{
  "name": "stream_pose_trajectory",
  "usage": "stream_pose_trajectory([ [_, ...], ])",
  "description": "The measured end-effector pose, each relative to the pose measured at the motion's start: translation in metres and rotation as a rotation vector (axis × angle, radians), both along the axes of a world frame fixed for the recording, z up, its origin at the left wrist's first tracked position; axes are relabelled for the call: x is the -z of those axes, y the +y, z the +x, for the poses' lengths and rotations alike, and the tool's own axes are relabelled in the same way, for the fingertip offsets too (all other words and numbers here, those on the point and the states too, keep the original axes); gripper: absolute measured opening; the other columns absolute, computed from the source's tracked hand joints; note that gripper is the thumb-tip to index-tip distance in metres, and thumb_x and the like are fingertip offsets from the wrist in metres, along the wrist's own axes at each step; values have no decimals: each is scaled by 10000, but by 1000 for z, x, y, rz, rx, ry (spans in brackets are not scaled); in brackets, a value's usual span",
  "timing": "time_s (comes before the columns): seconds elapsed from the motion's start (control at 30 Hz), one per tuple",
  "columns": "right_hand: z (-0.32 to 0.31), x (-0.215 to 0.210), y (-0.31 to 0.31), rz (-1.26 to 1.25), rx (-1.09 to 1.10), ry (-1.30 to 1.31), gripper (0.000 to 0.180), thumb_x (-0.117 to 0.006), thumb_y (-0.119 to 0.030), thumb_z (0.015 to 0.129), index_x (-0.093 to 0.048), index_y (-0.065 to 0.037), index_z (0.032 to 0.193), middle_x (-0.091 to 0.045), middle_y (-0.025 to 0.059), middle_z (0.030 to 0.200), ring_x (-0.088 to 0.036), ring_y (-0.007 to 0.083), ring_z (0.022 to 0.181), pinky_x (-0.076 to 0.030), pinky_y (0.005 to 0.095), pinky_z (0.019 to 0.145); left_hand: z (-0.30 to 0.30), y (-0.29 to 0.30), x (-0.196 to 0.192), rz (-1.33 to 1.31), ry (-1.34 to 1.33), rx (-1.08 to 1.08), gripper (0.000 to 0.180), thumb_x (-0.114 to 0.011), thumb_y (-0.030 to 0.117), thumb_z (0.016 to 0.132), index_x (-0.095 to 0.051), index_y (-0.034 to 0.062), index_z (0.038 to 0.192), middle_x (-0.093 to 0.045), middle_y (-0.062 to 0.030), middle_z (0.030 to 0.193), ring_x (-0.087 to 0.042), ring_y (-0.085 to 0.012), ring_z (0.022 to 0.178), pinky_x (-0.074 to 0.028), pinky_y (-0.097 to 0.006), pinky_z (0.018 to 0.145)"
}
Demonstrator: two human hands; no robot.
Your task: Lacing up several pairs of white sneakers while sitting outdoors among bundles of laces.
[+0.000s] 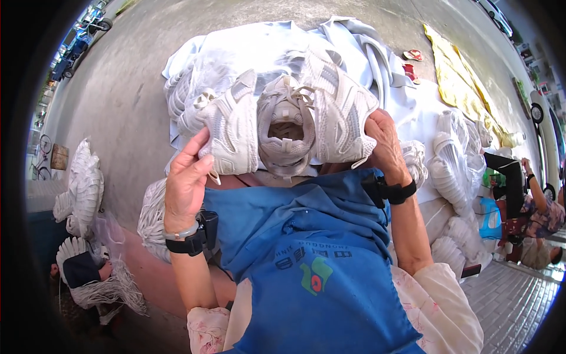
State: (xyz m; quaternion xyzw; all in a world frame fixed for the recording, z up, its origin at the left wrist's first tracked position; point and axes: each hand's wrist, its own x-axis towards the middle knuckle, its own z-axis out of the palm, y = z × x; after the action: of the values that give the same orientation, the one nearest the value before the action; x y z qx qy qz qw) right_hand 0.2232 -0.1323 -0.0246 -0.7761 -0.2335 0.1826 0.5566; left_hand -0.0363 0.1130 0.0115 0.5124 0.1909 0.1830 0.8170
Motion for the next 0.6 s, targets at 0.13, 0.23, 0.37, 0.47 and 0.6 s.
stream_pose_trajectory([
  [0.13,1,-9,-5,124,38,119,262,-468,-149,900,-633,55,903,-623,43,740,-522,94,667,-433,266,602,14,-32,-28,556,172,111,446,-572,42,842,-519,-59,1273,-607,-125,1110,-576,-188,968,-446,-274,839],
  [0.23,0,-12,-10,275,14,258,307,-479,-188,942,-635,61,1029,-668,47,863,-580,84,748,-465,235,651,38,-55,-39,1078,90,230,392,-578,22,781,-578,-38,1169,-578,-141,952,-556,-260,905,-447,-338,805],
  [0.37,-2,-9,-7,347,71,358,302,-494,-180,948,-619,73,1057,-668,47,895,-595,97,766,-478,235,668,68,-85,-10,1458,234,306,375,-588,-9,752,-577,-31,1126,-517,-139,970,-530,-284,924,-441,-385,823],
  [0.47,10,4,-18,432,65,295,294,-566,-173,932,-607,57,1111,-678,73,972,-656,151,813,-536,271,717,71,-91,12,1434,230,79,403,-599,-13,707,-583,-10,1110,-478,-162,1049,-510,-343,938,-427,-411,853],
  [0.6,20,5,-32,172,-45,8,275,-516,-169,927,-610,46,1070,-671,58,937,-636,141,777,-513,261,693,71,-92,17,1532,178,-39,365,-594,34,698,-598,11,1062,-505,-163,1022,-507,-327,967,-407,-425,879],
])
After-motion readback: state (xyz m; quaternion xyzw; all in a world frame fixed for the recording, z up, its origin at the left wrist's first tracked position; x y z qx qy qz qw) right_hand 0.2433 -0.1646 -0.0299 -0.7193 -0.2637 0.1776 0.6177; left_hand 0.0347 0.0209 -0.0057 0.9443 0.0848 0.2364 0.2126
